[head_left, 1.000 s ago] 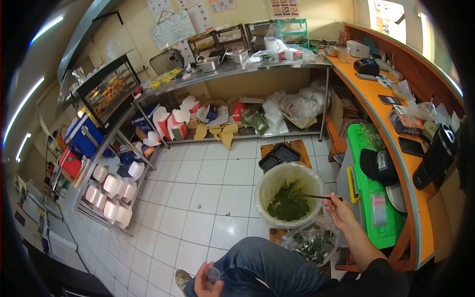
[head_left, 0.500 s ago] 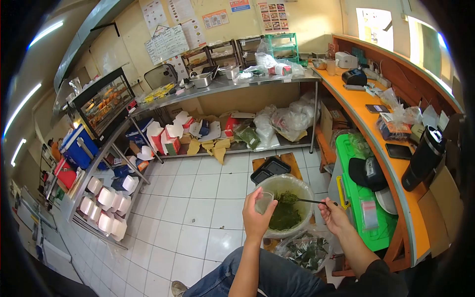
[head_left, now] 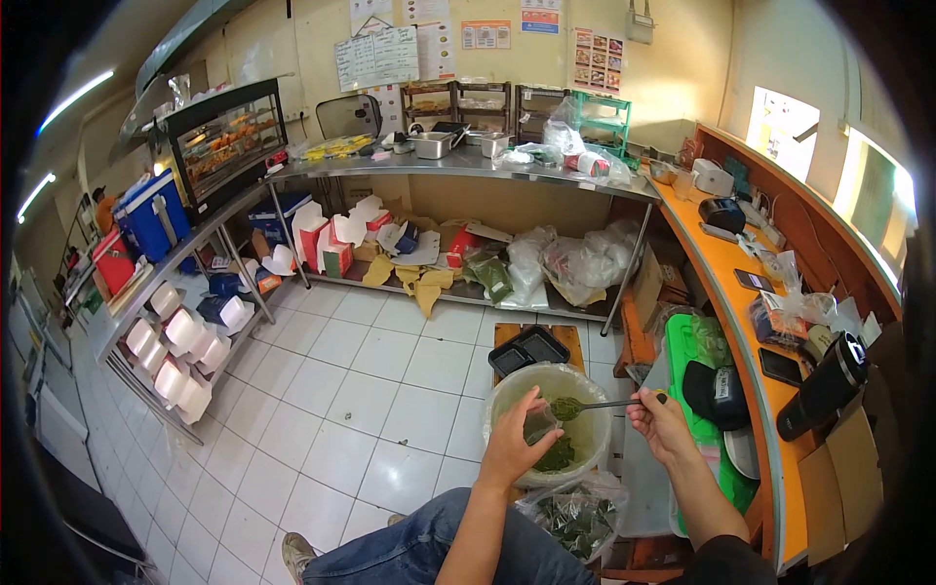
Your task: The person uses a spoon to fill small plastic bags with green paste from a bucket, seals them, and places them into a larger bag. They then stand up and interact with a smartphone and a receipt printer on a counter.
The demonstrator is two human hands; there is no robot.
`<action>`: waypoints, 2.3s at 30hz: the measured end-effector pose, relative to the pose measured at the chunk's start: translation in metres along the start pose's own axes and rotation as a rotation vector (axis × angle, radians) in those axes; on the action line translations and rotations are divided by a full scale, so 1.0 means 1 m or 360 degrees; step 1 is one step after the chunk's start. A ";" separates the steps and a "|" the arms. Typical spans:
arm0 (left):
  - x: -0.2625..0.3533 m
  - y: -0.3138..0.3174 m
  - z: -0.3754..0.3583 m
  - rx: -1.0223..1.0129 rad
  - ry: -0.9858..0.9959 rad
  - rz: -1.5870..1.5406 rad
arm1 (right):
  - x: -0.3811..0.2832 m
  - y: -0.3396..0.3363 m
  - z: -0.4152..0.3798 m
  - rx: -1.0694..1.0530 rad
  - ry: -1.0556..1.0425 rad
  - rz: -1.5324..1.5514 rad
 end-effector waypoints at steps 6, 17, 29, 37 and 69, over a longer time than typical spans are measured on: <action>-0.004 0.001 -0.001 -0.0018 0.0003 0.0003 | -0.004 0.014 0.010 -0.0064 0.0001 -0.0183; -0.004 0.006 -0.003 -0.0225 0.0080 -0.0111 | -0.024 0.055 0.027 -0.0308 0.0099 -0.0630; -0.010 0.006 -0.001 -0.0294 0.0028 -0.0161 | -0.004 0.054 0.028 -0.0334 0.0067 -0.0535; 0.004 0.001 -0.005 -0.0363 0.0090 -0.0019 | 0.018 0.051 0.040 -0.0359 0.0105 -0.0513; 0.002 -0.003 -0.001 -0.0182 0.0125 0.0278 | 0.066 0.016 0.016 -0.0309 0.0017 0.0316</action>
Point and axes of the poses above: each hand's wrist, its own z-axis towards the middle knuckle, its own y-axis out of the palm, x = y × z, the point moved 5 cm from there along z, towards the middle knuckle, and after that the axes turned 14 degrees about -x, right-handed, at the moved point
